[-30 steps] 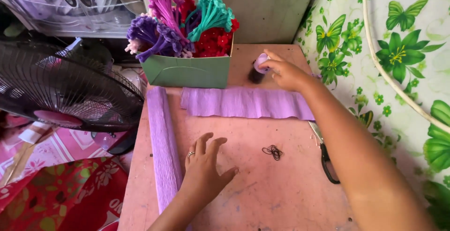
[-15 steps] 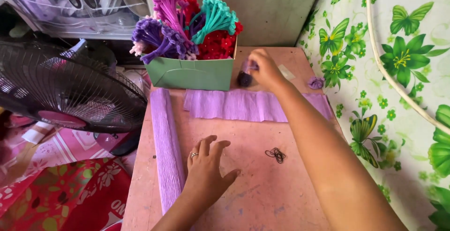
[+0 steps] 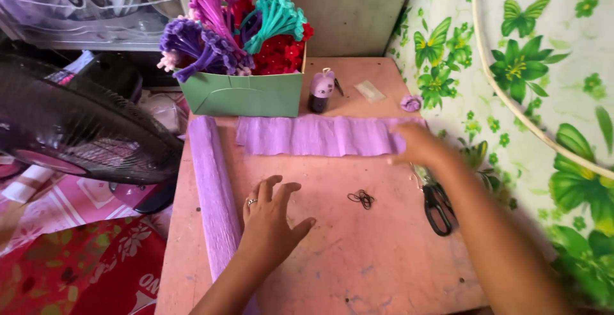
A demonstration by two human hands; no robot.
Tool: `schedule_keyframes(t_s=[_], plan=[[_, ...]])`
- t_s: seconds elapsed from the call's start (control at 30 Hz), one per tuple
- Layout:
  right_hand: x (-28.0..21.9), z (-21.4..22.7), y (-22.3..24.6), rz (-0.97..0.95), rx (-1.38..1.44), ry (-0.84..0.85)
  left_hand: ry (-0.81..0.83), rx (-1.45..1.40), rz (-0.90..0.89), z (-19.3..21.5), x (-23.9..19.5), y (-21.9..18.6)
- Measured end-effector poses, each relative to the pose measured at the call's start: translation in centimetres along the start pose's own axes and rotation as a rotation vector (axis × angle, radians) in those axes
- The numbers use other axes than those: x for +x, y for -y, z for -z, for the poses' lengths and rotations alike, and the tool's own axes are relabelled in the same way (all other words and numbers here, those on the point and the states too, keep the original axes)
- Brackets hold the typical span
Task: Cutting and folding purple crepe paper into small bundles or strips for floral arrangements.
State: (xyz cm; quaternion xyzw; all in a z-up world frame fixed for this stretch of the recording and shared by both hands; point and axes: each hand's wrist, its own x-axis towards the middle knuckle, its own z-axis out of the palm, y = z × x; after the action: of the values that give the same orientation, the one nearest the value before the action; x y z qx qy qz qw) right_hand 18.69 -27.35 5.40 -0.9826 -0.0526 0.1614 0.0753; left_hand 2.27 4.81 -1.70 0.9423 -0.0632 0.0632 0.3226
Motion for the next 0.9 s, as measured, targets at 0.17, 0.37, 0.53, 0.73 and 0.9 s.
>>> schedule_keyframes(t_s=[0.17,0.37,0.53,0.73,0.9], plan=[[2.5,-7.3,-8.4,0.325,0.11,-0.406,0.052,-0.03,0.02,0.0,-0.3,-1.0],[-1.0,-7.0,-5.5,0.189,0.12,-0.462,0.062,-0.016,0.022,-0.3,-0.3,-0.7],[-1.3,-7.9,-5.9,0.391,0.11,-0.695,0.014,-0.001,0.001,-0.5,-0.2,-0.6],[-6.1,-3.1,-0.2,0.329,0.396,-0.854,-0.126,0.026,-0.138,1.2,-0.6,-3.6],[-15.7,2.0,8.1,0.387,0.754,-0.354,-0.375,0.013,-0.511,2.5,-1.1,-7.7]])
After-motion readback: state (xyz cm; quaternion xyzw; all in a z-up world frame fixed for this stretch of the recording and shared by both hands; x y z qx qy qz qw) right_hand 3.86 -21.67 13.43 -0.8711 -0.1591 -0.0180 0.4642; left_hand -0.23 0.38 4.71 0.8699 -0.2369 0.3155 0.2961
